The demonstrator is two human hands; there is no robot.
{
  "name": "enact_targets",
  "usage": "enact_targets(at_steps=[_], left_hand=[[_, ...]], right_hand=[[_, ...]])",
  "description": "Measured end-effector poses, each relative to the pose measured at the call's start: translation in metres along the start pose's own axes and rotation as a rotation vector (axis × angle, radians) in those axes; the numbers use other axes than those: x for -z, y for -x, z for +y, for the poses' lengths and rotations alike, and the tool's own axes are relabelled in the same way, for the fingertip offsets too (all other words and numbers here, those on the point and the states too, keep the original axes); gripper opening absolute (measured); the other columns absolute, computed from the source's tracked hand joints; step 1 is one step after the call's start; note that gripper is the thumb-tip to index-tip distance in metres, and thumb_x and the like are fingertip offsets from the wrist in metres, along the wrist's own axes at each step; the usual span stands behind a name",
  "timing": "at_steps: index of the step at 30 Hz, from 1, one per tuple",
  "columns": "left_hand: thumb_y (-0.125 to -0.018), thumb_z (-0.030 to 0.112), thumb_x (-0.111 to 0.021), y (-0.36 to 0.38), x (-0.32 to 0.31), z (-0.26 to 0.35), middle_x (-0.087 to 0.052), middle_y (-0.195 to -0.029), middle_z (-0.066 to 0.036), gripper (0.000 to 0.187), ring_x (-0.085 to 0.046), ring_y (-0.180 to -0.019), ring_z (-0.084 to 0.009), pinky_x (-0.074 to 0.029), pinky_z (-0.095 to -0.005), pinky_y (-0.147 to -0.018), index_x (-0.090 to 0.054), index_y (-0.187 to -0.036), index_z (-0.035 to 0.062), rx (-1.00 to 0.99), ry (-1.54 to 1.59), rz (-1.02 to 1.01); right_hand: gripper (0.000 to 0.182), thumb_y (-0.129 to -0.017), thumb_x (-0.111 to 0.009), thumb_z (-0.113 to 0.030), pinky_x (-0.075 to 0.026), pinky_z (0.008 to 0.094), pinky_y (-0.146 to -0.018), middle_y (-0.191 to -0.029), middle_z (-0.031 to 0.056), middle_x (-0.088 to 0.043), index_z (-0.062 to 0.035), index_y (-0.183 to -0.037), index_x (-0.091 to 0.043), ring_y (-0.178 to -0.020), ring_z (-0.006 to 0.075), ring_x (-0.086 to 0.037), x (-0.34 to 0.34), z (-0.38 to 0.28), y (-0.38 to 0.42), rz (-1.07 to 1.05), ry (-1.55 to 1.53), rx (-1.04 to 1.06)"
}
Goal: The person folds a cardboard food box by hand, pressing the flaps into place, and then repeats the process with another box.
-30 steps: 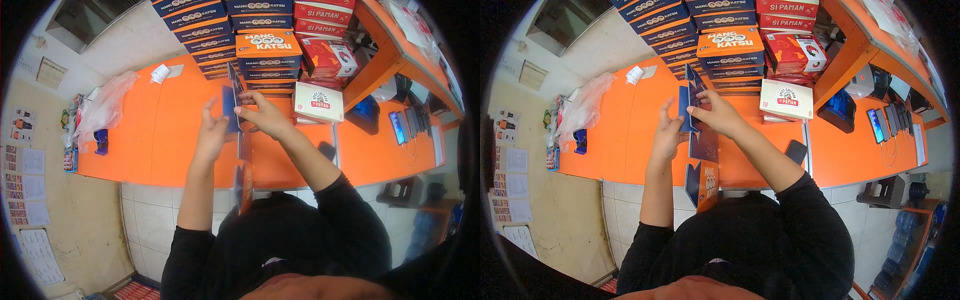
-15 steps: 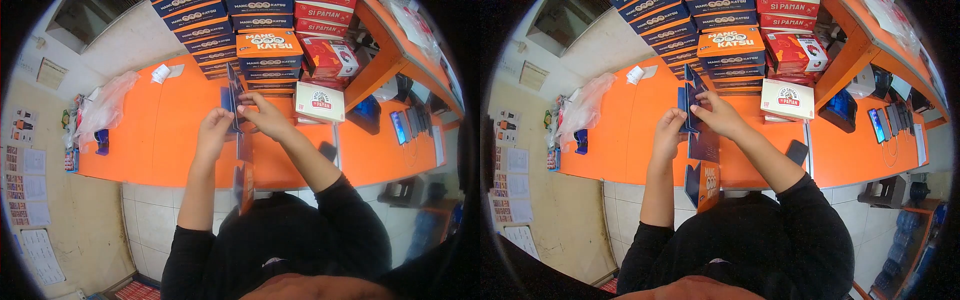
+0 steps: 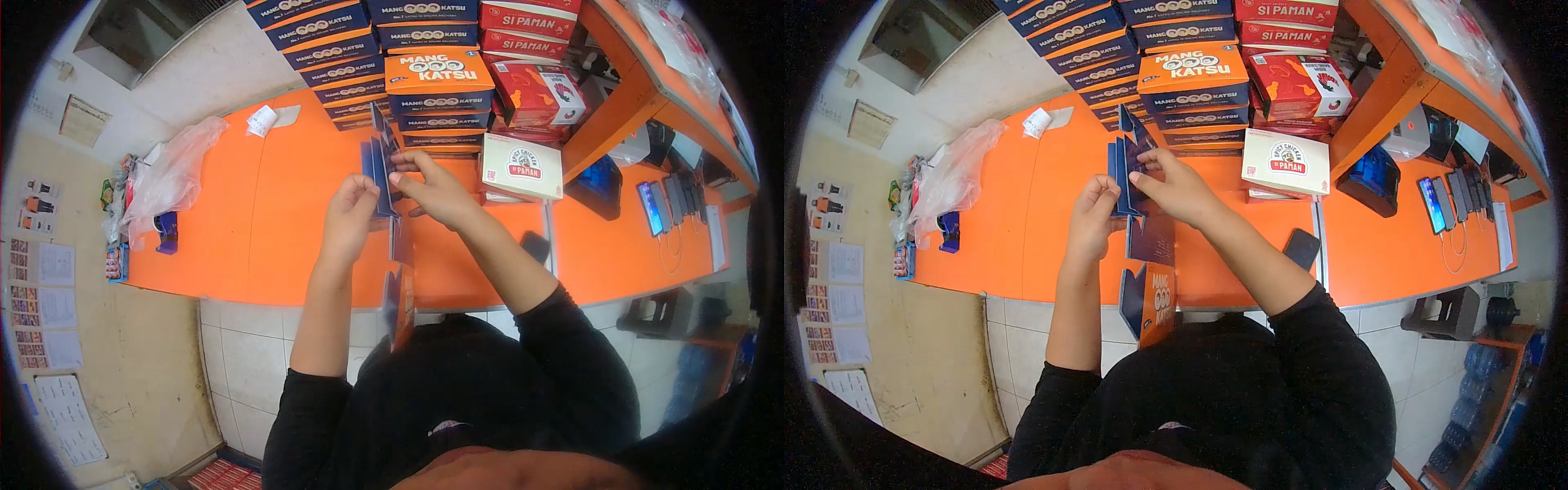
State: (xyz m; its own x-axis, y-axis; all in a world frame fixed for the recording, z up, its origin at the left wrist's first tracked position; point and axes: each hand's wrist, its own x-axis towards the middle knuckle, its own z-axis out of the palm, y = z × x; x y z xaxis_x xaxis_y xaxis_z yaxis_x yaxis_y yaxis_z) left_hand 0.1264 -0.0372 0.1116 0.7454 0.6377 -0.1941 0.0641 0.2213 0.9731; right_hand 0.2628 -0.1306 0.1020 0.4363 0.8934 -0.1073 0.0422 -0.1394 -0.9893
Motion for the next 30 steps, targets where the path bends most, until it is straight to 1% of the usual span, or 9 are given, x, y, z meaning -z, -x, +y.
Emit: enact_targets(at_steps=[10,16,18,19,21,25,27,29,30], left_hand=[[-0.092,0.017,-0.047,0.003,-0.005,0.002,-0.057,-0.084,0.002,0.002,-0.057,-0.069,-0.0055,-0.05,-0.0215,-0.055,-0.047,-0.091,0.0151,-0.04,-0.045,-0.037],[-0.092,0.011,-0.049,0.005,-0.009,0.007,-0.054,-0.083,0.0,0.005,-0.052,-0.071,-0.0055,-0.05,-0.0224,-0.057,-0.044,-0.093,0.0111,-0.017,-0.002,-0.042],[-0.092,0.012,-0.048,0.006,-0.011,0.007,-0.057,-0.088,-0.003,0.021,-0.055,-0.074,-0.0084,-0.05,-0.024,-0.06,-0.042,-0.112,0.0102,0.024,-0.024,-0.006],[-0.092,0.012,-0.048,0.009,-0.014,0.007,-0.057,-0.088,-0.003,0.021,-0.055,-0.074,-0.0084,-0.05,-0.024,-0.06,-0.042,-0.112,0.0102,0.024,-0.024,-0.007],[-0.091,0.022,-0.052,0.016,-0.021,0.008,-0.061,-0.103,-0.011,0.052,-0.063,-0.088,-0.0189,-0.052,-0.0328,-0.071,-0.027,-0.135,0.0155,-0.101,-0.136,-0.062],[-0.089,0.023,-0.055,0.02,-0.015,0.004,-0.051,-0.123,-0.018,0.069,-0.055,-0.108,-0.0246,-0.046,-0.0385,-0.086,-0.013,-0.143,0.0138,-0.04,-0.086,-0.2],[-0.086,0.023,-0.06,0.012,0.004,-0.001,-0.034,-0.138,-0.02,0.071,-0.042,-0.123,-0.0247,-0.04,-0.0381,-0.094,-0.017,-0.141,0.0072,-0.338,-0.184,-0.186],[-0.082,0.022,-0.065,0.005,0.045,0.018,-0.023,-0.144,-0.016,0.076,-0.033,-0.129,-0.0238,-0.036,-0.0364,-0.099,-0.019,-0.14,0.0025,-0.664,-0.8,0.192],[-0.08,0.022,-0.068,0.012,0.058,0.045,-0.034,-0.137,-0.016,0.074,-0.04,-0.122,-0.023,-0.038,-0.0358,-0.096,-0.025,-0.137,0.0015,-0.791,-0.962,0.325]], right_hand=[[0.053,-0.086,-0.06,-0.037,-0.054,0.0349,-0.067,-0.125,0.0109,-0.048,-0.0063,-0.126,-0.042,-0.103,0.0221,-0.056,0.0,-0.004,0.002,0.052,0.112,0.051],[0.057,-0.084,-0.061,-0.037,-0.054,0.0355,-0.068,-0.126,0.0119,-0.046,-0.0051,-0.127,-0.041,-0.104,0.0239,-0.055,0.003,-0.014,0.009,0.0,-0.073,-0.077],[0.056,-0.085,-0.06,-0.036,-0.054,0.036,-0.068,-0.125,0.0127,-0.048,-0.0049,-0.127,-0.041,-0.103,0.0239,-0.055,0.002,-0.015,0.009,0.01,-0.08,-0.099],[0.056,-0.085,-0.06,-0.036,-0.054,0.036,-0.068,-0.125,0.0127,-0.048,-0.0049,-0.127,-0.041,-0.103,0.0239,-0.055,0.002,-0.019,0.01,0.011,-0.08,-0.099],[0.052,-0.084,-0.059,-0.028,-0.053,0.0357,-0.068,-0.118,0.0154,-0.053,-0.0039,-0.127,-0.04,-0.102,0.0251,-0.057,0.001,-0.03,0.011,0.05,-0.007,-0.167],[0.044,-0.081,-0.056,-0.016,-0.051,0.0343,-0.071,-0.108,0.0162,-0.059,-0.0016,-0.122,-0.046,-0.098,0.0247,-0.059,0.017,-0.041,-0.001,0.027,0.356,-0.167],[0.038,-0.077,-0.053,-0.007,-0.048,0.0323,-0.076,-0.102,0.016,-0.061,-0.0001,-0.114,-0.052,-0.094,0.0237,-0.06,0.024,-0.042,-0.008,-0.165,0.461,0.03],[0.031,-0.08,-0.051,-0.005,-0.047,0.0323,-0.078,-0.101,0.0145,-0.062,0.0002,-0.11,-0.056,-0.092,0.0225,-0.06,0.02,-0.08,0.007,-0.182,0.487,0.01],[0.031,-0.081,-0.051,-0.004,-0.047,0.0333,-0.077,-0.1,0.0141,-0.062,-0.0004,-0.111,-0.055,-0.092,0.0229,-0.06,0.019,-0.096,0.014,-0.27,0.488,0.062]])
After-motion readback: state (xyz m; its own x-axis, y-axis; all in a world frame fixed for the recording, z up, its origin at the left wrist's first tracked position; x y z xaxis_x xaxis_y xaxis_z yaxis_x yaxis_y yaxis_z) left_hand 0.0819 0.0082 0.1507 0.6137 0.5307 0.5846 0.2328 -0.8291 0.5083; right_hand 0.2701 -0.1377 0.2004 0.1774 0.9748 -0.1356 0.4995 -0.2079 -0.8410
